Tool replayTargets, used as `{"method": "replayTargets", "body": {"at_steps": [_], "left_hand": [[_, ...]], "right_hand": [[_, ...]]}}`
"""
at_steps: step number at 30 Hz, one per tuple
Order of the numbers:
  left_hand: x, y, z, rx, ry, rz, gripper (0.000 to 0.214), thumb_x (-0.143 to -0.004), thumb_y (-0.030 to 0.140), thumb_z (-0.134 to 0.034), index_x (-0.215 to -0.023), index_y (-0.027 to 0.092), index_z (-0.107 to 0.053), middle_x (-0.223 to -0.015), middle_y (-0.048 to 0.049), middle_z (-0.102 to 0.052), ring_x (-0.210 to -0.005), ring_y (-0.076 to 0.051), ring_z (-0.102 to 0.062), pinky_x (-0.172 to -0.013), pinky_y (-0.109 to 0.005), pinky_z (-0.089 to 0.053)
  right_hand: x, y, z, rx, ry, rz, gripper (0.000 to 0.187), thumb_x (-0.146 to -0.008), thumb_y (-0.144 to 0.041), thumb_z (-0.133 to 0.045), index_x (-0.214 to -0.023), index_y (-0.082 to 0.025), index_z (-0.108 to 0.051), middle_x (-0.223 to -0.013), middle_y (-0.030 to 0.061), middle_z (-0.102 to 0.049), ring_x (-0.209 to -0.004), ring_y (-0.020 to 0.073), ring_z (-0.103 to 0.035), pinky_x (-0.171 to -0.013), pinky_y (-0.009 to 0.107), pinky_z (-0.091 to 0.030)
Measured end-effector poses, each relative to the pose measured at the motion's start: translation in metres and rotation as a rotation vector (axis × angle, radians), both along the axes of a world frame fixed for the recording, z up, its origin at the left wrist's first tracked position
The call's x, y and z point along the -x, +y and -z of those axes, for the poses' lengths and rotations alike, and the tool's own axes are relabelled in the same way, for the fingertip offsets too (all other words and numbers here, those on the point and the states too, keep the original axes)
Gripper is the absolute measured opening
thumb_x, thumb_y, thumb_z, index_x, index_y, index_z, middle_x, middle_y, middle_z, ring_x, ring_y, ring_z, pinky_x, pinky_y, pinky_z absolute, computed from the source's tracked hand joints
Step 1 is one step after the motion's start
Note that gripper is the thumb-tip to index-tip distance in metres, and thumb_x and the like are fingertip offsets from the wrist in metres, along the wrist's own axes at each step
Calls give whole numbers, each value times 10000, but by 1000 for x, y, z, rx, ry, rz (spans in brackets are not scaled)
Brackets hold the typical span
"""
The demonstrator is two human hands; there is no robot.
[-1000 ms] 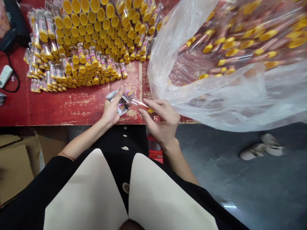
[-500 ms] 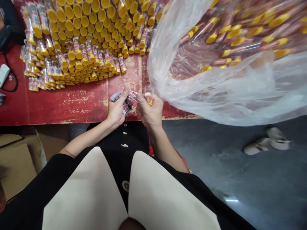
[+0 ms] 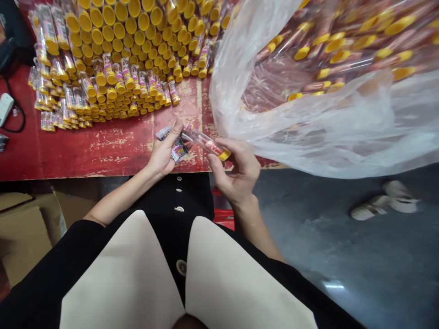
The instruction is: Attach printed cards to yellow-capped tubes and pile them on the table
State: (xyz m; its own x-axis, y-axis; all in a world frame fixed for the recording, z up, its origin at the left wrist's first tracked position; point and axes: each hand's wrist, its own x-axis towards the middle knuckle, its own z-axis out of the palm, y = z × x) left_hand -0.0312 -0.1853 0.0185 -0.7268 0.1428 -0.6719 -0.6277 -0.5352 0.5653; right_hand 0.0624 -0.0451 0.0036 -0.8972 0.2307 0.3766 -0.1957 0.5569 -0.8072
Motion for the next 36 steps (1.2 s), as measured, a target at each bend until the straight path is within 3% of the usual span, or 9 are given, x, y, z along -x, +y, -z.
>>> {"method": "replayTargets", "body": {"at_steps": [2,5,9,14,19,23,29,36], "left_hand": [[0,-2,-1,-1,-14,22,260,-740,314,-853,-760,157,-646,-691,22,-678,-690,-126,-707,-770,-282,-610],[-2,-3,-5,-32,-19,52,274,-725,322,-862,-747,157,-645,-684,13,-683,-695,-141,-719,-755,-290,-622],[-8,-1,-10,-56,31,88,301,-666,321,-898,-738,158,-656,-692,6,-693,-769,-176,-747,-772,-295,-624],[-12,2,-9,-22,97,4,329,-617,311,-925,-814,167,-705,-824,-12,-741,-942,-198,-750,-843,-276,-594],[-15,2,-8,36,198,39,302,-700,399,-866,-892,200,-745,-859,-10,-747,-908,-169,-739,-830,-255,-585],[-14,2,-6,30,145,-38,246,-717,365,-860,-864,203,-749,-835,-3,-745,-897,-154,-734,-814,-231,-578],[-20,7,2,-29,217,-37,286,-650,321,-903,-862,198,-755,-915,-6,-765,-1004,-174,-728,-873,-241,-558],[-24,9,3,-17,233,-30,326,-671,246,-892,-971,237,-766,-958,-1,-753,-973,-153,-724,-808,-203,-547]], "right_hand": [[-2,2,-7,-108,-2,37,314,-864,-333,-699,-1168,-258,-716,-967,70,-722,-840,193,-670,-769,368,-601],[-5,3,-15,-139,39,47,358,-849,-288,-723,-1208,-293,-720,-936,56,-725,-751,161,-650,-698,329,-585],[-7,4,-19,-78,26,30,410,-866,-295,-709,-1275,-298,-693,-986,68,-720,-809,168,-662,-717,327,-585],[-8,0,-20,65,-105,-186,427,-967,-298,-537,-1386,-273,-615,-1101,93,-698,-984,193,-679,-838,372,-593],[-5,-9,-10,148,34,22,408,-945,-224,-558,-1329,-313,-661,-1032,72,-698,-833,160,-665,-691,321,-564],[-2,-12,-4,172,-10,-32,383,-924,-242,-601,-1288,-319,-689,-1002,57,-684,-775,144,-647,-615,294,-536],[1,-26,5,210,37,4,492,-922,-221,-612,-1394,-359,-595,-934,46,-638,-797,152,-623,-663,310,-565],[13,-35,15,296,92,178,320,-889,-239,-681,-1177,-363,-744,-895,19,-584,-744,130,-639,-670,325,-593]]}}
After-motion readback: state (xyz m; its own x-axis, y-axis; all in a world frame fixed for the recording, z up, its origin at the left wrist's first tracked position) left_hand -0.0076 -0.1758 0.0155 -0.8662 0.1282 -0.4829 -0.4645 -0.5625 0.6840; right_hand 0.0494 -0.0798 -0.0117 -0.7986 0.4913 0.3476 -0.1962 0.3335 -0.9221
